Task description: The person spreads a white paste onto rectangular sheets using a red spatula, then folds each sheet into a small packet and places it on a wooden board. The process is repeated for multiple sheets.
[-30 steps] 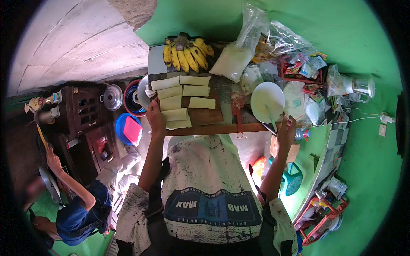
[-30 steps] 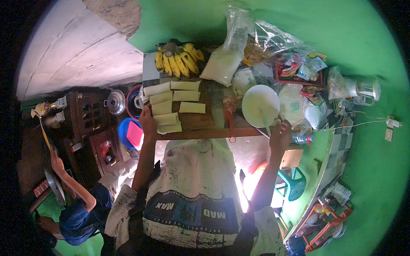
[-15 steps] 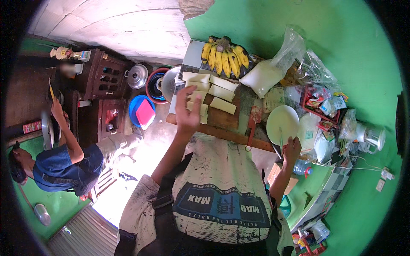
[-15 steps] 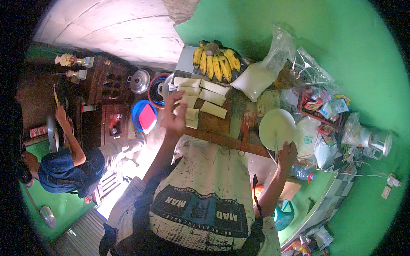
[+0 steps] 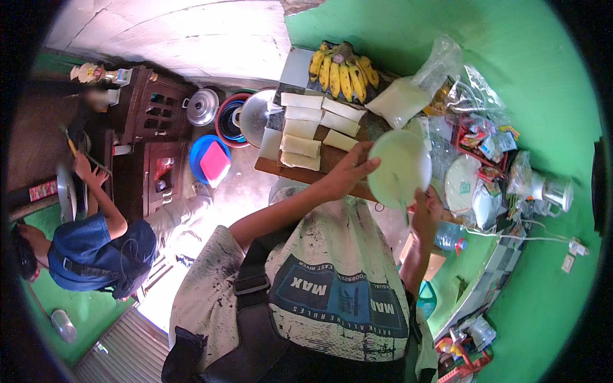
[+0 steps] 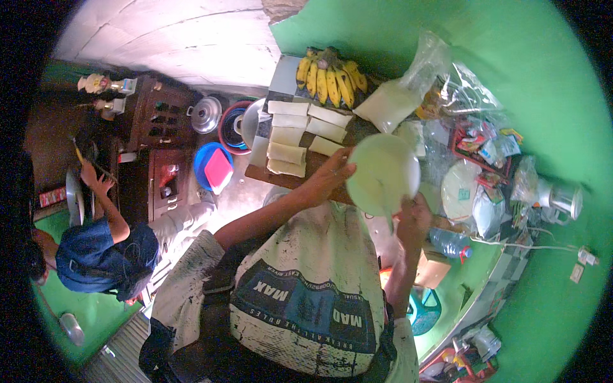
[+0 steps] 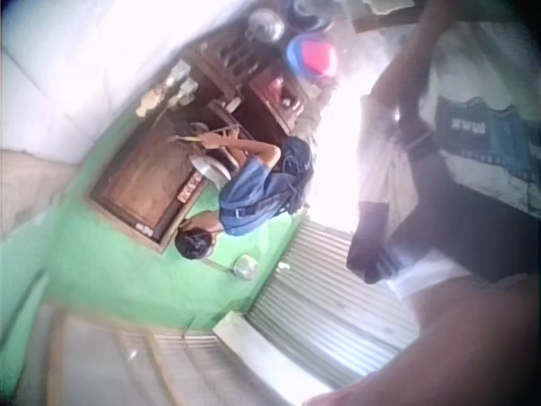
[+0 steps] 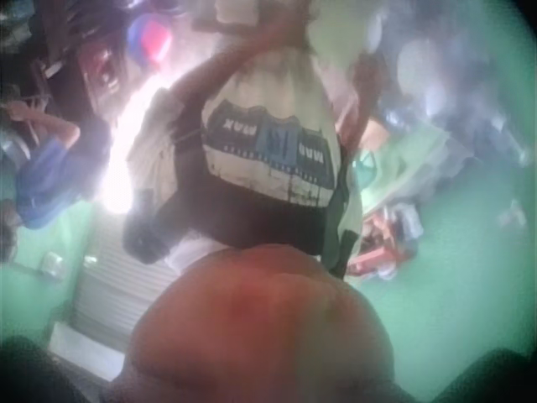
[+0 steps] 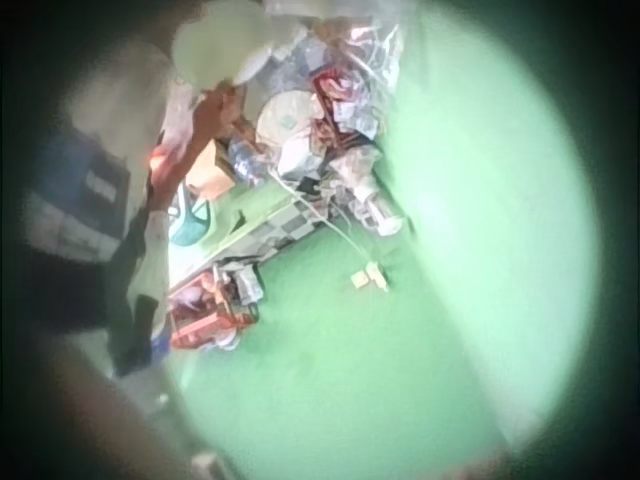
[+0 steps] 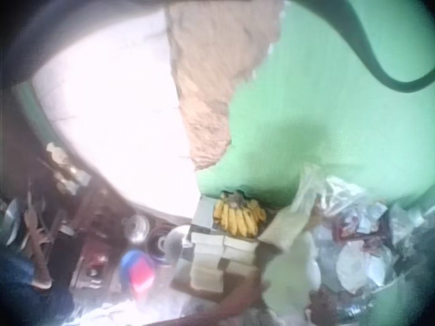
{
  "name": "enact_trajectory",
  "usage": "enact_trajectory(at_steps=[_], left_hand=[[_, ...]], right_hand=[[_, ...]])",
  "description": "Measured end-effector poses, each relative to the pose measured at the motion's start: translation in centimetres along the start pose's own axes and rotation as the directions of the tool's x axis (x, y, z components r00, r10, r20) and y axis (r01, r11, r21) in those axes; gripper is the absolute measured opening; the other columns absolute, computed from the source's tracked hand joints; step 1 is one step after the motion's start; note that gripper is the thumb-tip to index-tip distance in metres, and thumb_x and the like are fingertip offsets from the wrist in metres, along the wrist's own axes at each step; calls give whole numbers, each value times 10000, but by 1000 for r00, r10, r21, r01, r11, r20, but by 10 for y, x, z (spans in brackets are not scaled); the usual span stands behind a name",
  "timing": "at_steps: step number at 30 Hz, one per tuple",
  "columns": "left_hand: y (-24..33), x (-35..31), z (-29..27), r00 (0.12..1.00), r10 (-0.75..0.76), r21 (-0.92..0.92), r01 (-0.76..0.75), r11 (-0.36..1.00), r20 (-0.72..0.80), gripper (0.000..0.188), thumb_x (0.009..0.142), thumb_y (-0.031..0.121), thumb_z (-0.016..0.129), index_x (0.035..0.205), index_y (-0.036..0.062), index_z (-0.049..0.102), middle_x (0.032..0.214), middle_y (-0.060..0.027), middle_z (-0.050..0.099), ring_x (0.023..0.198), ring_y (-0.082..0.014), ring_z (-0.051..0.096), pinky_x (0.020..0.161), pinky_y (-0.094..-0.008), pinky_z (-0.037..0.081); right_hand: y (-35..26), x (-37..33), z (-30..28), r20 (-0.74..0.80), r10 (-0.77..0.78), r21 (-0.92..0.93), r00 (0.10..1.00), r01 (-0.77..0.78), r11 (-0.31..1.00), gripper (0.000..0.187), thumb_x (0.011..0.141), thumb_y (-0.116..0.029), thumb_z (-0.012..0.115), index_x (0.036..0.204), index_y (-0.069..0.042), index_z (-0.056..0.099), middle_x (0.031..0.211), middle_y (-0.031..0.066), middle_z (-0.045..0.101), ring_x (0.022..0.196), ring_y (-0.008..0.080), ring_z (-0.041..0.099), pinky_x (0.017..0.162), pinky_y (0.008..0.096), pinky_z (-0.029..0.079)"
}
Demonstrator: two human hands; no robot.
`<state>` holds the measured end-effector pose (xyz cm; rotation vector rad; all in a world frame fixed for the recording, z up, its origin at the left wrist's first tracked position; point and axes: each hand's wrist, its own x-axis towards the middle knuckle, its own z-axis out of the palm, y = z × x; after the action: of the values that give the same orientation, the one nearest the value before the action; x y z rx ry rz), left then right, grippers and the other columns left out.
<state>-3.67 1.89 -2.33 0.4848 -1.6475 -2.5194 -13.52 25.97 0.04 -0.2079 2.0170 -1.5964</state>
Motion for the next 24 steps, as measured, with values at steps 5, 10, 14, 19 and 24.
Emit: enact_trajectory(at_steps=[5,10,14,19,24], left_hand=[[38,-24,-28,983,-66,-27,62,998,-173,564,1070,428,433,1419,-13,393,1292,-139,517,1171,-203,528,1023,-329,428],[51,-41,-63,943,189,34,-187,982,-275,501,1095,372,341,1424,-2,399,1266,-127,538,1130,-177,531,990,-303,427],[59,-52,-84,919,228,-3,-242,970,-323,506,1096,373,333,1428,-5,393,1283,-139,542,1164,-187,529,1009,-319,423],[57,-72,-108,924,212,0,-223,975,-317,551,1092,404,317,1457,-4,374,1338,-159,528,1219,-214,515,1048,-338,401],[58,-87,-120,937,158,-111,-201,973,-312,571,1085,429,323,1448,-8,379,1337,-158,521,1229,-220,504,1056,-340,387]], right_hand=[[-32,-3,90,-31,25,74,999,-23,997,196,1011,-166,581,1124,-6,588,839,24,667,649,75,582,576,241,476],[-62,-32,140,50,93,-60,994,-90,994,185,977,-76,629,1100,-20,502,816,57,658,651,90,589,582,235,478],[-78,-48,164,56,30,0,998,-30,1000,201,953,-43,654,1080,-19,501,774,61,643,653,98,591,588,225,469],[-99,-50,189,-115,-296,16,948,300,954,185,976,-51,611,1155,-8,629,767,41,643,686,99,607,660,240,507],[-73,-54,193,-44,-433,-233,900,412,881,274,1045,-176,510,1157,18,668,799,71,658,714,130,615,746,268,520]])
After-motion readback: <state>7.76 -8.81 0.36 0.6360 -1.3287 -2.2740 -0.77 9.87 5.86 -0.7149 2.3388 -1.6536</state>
